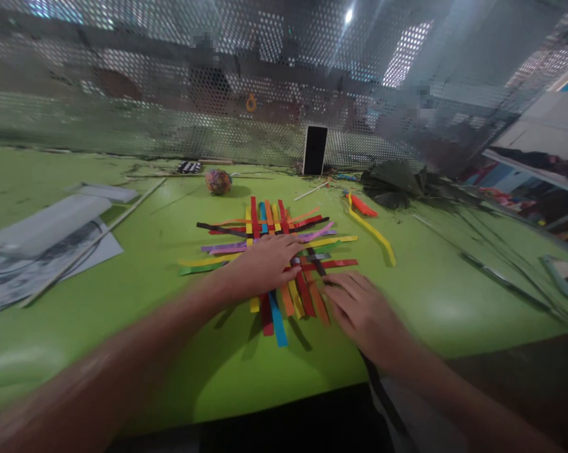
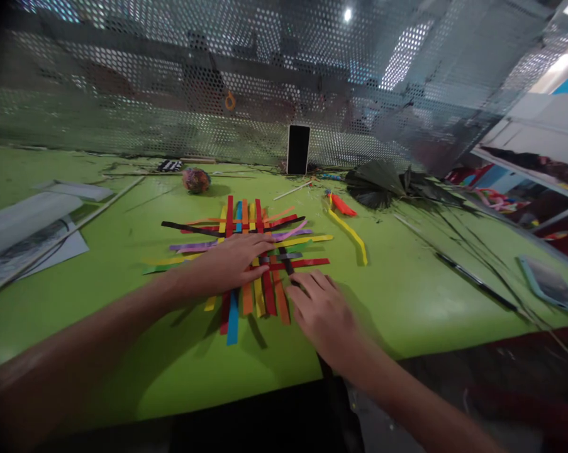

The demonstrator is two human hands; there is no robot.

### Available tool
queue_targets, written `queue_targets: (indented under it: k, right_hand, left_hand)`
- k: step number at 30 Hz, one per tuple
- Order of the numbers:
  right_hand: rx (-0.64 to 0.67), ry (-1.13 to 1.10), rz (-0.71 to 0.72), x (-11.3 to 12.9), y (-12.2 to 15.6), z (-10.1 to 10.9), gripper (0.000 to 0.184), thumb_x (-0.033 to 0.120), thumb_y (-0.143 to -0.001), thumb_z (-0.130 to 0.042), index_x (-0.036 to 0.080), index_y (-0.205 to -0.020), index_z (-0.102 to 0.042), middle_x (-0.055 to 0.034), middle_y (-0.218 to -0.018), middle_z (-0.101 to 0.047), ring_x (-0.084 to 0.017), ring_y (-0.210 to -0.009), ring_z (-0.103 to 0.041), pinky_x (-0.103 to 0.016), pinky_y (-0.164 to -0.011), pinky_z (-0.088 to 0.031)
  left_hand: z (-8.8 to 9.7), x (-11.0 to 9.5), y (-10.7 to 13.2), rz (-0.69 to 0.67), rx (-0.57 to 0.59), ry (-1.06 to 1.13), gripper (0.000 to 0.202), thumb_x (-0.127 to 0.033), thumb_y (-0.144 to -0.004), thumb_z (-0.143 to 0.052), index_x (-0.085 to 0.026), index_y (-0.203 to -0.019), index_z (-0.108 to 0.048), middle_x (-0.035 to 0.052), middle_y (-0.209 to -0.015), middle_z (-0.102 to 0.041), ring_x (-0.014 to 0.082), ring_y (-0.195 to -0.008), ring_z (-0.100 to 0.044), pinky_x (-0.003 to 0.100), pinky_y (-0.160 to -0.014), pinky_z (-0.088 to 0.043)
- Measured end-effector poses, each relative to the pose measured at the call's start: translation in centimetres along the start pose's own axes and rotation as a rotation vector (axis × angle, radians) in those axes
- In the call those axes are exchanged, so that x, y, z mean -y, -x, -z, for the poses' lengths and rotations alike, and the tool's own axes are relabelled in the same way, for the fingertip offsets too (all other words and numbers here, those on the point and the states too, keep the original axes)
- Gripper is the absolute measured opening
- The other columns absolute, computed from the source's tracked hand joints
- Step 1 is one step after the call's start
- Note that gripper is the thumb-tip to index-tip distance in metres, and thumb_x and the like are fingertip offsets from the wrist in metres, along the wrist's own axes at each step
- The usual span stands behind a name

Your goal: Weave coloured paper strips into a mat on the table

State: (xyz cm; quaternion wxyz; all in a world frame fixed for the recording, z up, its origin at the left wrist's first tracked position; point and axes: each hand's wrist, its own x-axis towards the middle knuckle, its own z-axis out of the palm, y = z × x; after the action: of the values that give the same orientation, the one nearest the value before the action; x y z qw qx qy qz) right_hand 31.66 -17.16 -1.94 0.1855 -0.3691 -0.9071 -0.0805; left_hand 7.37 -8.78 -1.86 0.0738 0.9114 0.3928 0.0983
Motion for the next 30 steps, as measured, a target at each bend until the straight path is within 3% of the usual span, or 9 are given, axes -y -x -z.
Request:
queue_targets:
  k: [5,18,25,30]
  right_hand:
    - [-0.048,-0.078,0.004,0.4,0.5,0.1,0.030,0.002,-0.098,-0.052,0.013,-0.116,-0.073,-0.0146,-0.115,-0.075,-0.027,-0.108,-0.067,-0.045,-0.092,-0.063]
    - [-0.022,-0.065,0.099,-0.3,-0.2,-0.2,0.025,0.002,-0.097,-0.054,0.014,-0.107,-0.073,-0.0126,-0.111,-0.075,-0.026,-0.105,-0.068,-0.044,-0.092,-0.064]
    - [-0.022,-0.108,-0.240,-0.4,0.3,-0.2,0.035,0.011,-0.098,-0.053,0.023,-0.127,-0.068,-0.0120,-0.118,-0.070,-0.029,-0.114,-0.068,-0.051,-0.097,-0.062]
    - [-0.023,-0.124,-0.268,-0.2,0.2,-0.9,0.041,0.008,-0.096,-0.051,0.023,-0.128,-0.071,-0.0131,-0.117,-0.070,-0.029,-0.113,-0.068,-0.049,-0.097,-0.061]
  left_hand:
    - [-0.1,-0.1,-0.1,0.013,-0.005,-0.002,0.046,-0.035,-0.105,-0.050,-0.019,-0.147,-0.055,0.0136,-0.157,-0.055,0.0319,-0.142,-0.054,0.048,-0.117,-0.042]
    - [0.5,-0.3,-0.4,0.067,0.011,0.059,0.039,-0.035,-0.100,-0.056,-0.020,-0.136,-0.059,0.0133,-0.148,-0.062,0.0331,-0.136,-0.057,0.052,-0.115,-0.043]
    - [0.3,-0.2,-0.3,0.057,-0.006,0.066,0.039,-0.037,-0.101,-0.054,-0.022,-0.136,-0.059,0.0136,-0.148,-0.062,0.0338,-0.136,-0.057,0.053,-0.113,-0.044]
    - [0.1,0.0,-0.2,0.043,-0.016,0.059,0.039,-0.037,-0.102,-0.053,-0.023,-0.137,-0.058,0.0133,-0.146,-0.063,0.0339,-0.135,-0.058,0.054,-0.111,-0.044]
